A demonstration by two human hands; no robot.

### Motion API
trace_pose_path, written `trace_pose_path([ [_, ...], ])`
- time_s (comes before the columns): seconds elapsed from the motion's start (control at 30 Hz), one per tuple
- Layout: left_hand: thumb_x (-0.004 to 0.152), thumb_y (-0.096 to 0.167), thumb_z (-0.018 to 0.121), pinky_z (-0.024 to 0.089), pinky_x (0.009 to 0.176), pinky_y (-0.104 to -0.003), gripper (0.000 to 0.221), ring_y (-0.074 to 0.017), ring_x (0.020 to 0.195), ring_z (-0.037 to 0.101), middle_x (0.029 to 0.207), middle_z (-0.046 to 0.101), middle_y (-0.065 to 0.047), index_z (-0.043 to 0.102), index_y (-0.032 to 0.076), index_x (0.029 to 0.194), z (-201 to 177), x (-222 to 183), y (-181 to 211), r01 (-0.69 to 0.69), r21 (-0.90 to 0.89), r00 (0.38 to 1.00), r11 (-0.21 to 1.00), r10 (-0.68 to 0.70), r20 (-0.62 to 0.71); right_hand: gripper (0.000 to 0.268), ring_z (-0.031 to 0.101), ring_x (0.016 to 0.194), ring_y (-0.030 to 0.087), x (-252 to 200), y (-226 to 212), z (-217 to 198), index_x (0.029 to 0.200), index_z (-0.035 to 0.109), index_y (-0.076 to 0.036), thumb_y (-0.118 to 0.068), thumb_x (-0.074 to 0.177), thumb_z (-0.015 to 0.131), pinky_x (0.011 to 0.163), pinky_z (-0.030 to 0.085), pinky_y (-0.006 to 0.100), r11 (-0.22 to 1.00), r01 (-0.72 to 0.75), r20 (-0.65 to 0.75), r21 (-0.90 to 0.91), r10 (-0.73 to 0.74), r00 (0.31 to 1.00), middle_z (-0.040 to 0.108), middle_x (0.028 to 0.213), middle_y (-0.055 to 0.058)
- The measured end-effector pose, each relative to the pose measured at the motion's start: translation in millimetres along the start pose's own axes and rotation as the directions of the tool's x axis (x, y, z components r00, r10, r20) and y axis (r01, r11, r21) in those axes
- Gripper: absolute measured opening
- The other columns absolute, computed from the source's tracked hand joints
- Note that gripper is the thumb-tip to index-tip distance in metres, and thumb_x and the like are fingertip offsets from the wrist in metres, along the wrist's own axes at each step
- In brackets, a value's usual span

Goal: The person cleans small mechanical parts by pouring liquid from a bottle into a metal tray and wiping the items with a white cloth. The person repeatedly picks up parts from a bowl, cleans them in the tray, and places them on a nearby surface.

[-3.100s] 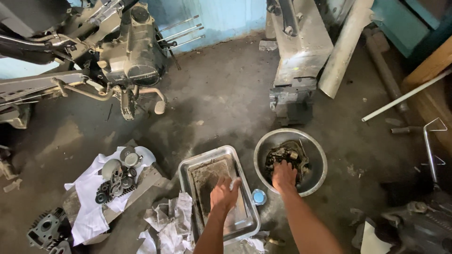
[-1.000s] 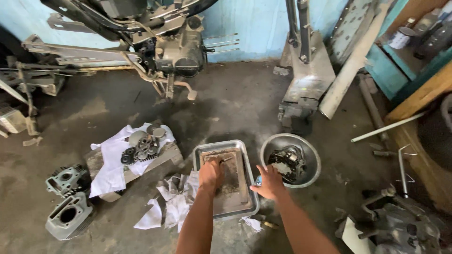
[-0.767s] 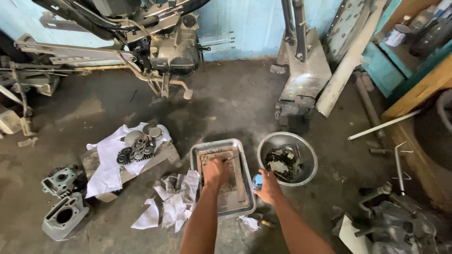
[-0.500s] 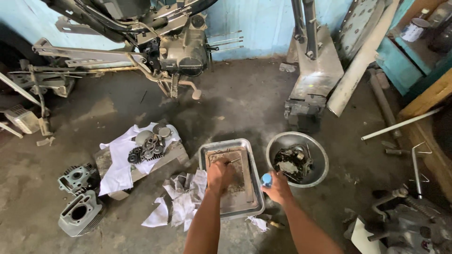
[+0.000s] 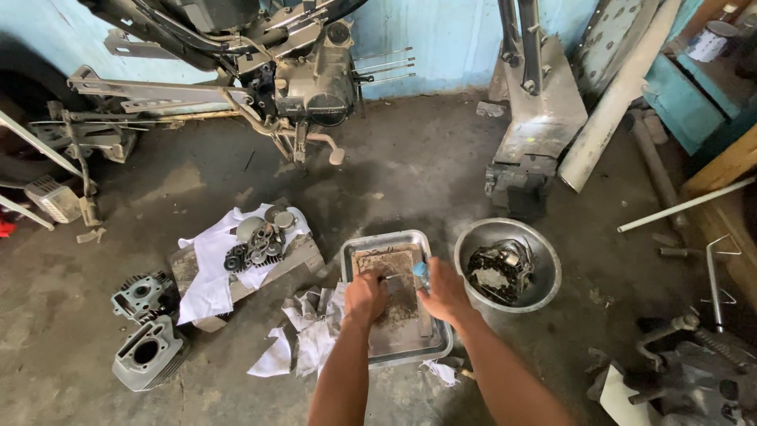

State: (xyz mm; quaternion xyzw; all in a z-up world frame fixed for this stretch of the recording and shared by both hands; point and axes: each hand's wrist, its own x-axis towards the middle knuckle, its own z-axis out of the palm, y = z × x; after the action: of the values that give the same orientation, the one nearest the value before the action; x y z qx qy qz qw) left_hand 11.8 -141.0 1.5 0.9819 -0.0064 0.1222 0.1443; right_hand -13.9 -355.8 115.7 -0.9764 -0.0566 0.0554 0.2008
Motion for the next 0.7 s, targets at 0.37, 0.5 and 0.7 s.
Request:
trace_pose_path([
  [0.37,0.087,0.049,0.063,0.063,0.071,-0.052,0.034,-0.0383,0.081,0.076,0.083,0.071,-0.013,0.071,0.019,0.102,-43.0,12.7,13.9,0.138,-0.042,0.932,0.990,-0.116,0.344,0.053,0.057,0.108,0.030,-0.2,-23.9,-19.3,0.136,0.053,-0.034,-0.028,0.087,0.072,0.095,0.041,0.053,0.926,0.223,-0.038,-0.304,-0.245,0.969,0.048,0.122,0.009],
  [0.5,0.086,0.049,0.061,0.064,0.071,-0.049,0.026,-0.0322,0.082,0.077,0.086,0.075,-0.004,0.072,0.030,0.099,-78.8,13.1,23.7,0.171,-0.060,0.912,0.984,-0.135,0.387,0.062,0.057,0.109,0.031,1.7,-27.6,-24.6,0.148,0.049,-0.035,-0.013,0.093,0.068,0.096,0.040,0.056,0.878,0.236,0.046,-0.416,-0.239,0.970,0.048,0.131,0.015],
  [0.7,0.086,0.046,0.063,0.064,0.074,-0.051,0.030,-0.0356,0.082,0.077,0.083,0.076,-0.010,0.074,0.019,0.094,-101.7,12.9,41.0,0.133,0.006,0.915,0.991,-0.126,0.384,0.059,0.055,0.110,0.031,-0.6,-29.1,-31.9,0.146,0.051,-0.029,-0.008,0.093,0.065,0.102,0.037,0.061,0.879,0.330,0.049,-0.343,-0.334,0.941,0.050,0.125,0.011],
])
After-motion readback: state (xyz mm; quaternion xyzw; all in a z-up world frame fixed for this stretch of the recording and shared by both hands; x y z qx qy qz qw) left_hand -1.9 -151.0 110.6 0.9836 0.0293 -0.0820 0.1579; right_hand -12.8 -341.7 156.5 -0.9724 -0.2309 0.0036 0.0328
